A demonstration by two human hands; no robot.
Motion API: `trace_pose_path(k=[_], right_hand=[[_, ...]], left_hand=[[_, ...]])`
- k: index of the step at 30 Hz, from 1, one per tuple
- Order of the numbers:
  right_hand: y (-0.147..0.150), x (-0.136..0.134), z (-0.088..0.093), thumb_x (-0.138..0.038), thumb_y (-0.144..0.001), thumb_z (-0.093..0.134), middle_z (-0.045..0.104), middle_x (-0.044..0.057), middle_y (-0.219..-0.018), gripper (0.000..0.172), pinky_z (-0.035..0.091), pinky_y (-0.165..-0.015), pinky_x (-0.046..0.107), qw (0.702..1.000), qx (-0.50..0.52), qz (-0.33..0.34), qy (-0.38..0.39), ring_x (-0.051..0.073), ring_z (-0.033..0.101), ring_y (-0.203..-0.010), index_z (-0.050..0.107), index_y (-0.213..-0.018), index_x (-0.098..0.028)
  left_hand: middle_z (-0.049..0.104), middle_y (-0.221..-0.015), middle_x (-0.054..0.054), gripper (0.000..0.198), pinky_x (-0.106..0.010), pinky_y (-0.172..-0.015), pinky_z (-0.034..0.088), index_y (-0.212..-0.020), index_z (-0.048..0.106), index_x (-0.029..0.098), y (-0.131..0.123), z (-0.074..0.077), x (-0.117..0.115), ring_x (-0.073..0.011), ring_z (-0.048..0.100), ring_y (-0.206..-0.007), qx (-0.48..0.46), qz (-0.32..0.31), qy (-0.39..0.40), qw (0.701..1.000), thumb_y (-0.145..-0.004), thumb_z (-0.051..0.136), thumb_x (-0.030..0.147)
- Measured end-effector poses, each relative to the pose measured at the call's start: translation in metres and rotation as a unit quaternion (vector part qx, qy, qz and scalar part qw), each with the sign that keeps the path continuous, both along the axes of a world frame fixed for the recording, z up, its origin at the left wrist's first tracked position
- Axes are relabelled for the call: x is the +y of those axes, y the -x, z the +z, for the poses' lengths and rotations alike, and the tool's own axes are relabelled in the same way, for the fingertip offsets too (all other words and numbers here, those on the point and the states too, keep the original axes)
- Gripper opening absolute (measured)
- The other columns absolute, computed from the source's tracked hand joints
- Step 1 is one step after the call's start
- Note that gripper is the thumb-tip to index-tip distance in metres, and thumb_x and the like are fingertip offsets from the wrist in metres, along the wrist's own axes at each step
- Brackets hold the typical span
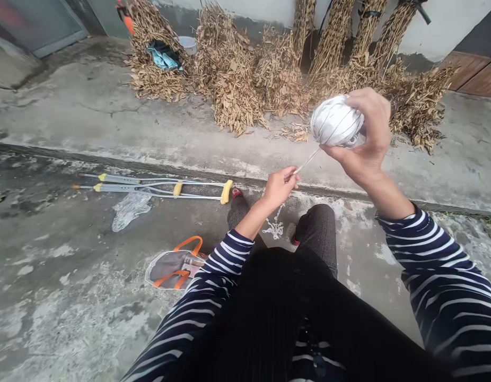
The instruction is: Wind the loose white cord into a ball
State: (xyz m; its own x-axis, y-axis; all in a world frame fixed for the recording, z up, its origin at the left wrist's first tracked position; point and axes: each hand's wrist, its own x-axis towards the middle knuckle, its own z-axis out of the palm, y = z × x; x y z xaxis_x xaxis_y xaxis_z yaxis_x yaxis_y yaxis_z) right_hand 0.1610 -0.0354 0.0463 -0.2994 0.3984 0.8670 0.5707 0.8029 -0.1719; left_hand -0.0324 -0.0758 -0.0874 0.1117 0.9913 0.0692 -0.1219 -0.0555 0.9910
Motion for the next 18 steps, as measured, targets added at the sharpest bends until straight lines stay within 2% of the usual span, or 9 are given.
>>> trace_pose_path(k=[2,4,7,10,14,18], right_hand=[[0.004,-0.004,0.009,-0.068,-0.073,0.085,0.063,0.007,-0.135,0.071,0.039,-0.123,0.063,1.000,-0.001,-0.021,0.006,0.037,0.055,-0.133,0.059,-0.132,-0.037],[0.007,-0.006,0.018,-0.067,-0.076,0.084,0.065,0.007,-0.133,0.067,0.041,-0.121,0.061,0.999,-0.005,-0.029,-0.013,0.036,0.057,-0.128,0.060,-0.131,-0.038],[0.006,-0.001,0.028,-0.067,-0.080,0.080,0.068,0.007,-0.129,0.063,0.044,-0.117,0.060,0.998,-0.016,-0.024,-0.049,0.034,0.060,-0.123,0.059,-0.132,-0.038],[0.000,0.004,0.034,-0.069,-0.082,0.076,0.070,0.007,-0.126,0.062,0.048,-0.110,0.059,0.996,-0.010,-0.020,-0.089,0.033,0.062,-0.121,0.060,-0.133,-0.036],[-0.002,-0.002,0.040,-0.069,-0.085,0.073,0.070,0.008,-0.126,0.062,0.051,-0.107,0.057,0.995,-0.014,-0.014,-0.100,0.032,0.063,-0.122,0.060,-0.135,-0.036],[0.006,-0.018,0.046,-0.064,-0.089,0.071,0.069,0.009,-0.127,0.057,0.051,-0.107,0.058,0.994,-0.021,0.021,-0.109,0.032,0.064,-0.121,0.061,-0.137,-0.035]], left_hand=[[0.071,-0.084,0.000,0.032,-0.016,-0.052,0.044,-0.118,0.066,0.016,0.001,-0.001,0.002,-0.0065,0.063,-0.058,-0.001,-0.001,-0.009,1.000,-0.087,0.063,0.007],[0.071,-0.082,0.001,0.035,-0.016,-0.052,0.045,-0.120,0.063,0.016,0.003,0.004,0.002,-0.0065,0.062,-0.055,-0.019,-0.033,0.004,0.999,-0.086,0.063,0.009],[0.072,-0.080,-0.002,0.022,-0.019,-0.052,0.049,-0.106,0.064,0.012,0.009,0.013,-0.003,-0.0082,0.064,-0.054,-0.069,-0.113,0.045,0.990,-0.084,0.065,0.015],[0.072,-0.077,-0.006,0.015,-0.020,-0.048,0.048,-0.090,0.065,0.011,0.020,0.015,-0.008,-0.0103,0.065,-0.055,-0.101,-0.181,0.101,0.973,-0.080,0.067,0.022],[0.069,-0.065,-0.004,0.027,-0.018,-0.040,0.037,-0.091,0.066,0.011,0.031,0.004,-0.010,-0.0077,0.054,-0.043,-0.150,-0.220,0.176,0.948,-0.077,0.075,0.032],[0.062,-0.054,0.001,0.047,-0.016,-0.036,0.027,-0.095,0.065,0.012,0.033,-0.011,-0.010,-0.0049,0.041,-0.034,-0.180,-0.296,0.208,0.915,-0.071,0.090,0.045]])
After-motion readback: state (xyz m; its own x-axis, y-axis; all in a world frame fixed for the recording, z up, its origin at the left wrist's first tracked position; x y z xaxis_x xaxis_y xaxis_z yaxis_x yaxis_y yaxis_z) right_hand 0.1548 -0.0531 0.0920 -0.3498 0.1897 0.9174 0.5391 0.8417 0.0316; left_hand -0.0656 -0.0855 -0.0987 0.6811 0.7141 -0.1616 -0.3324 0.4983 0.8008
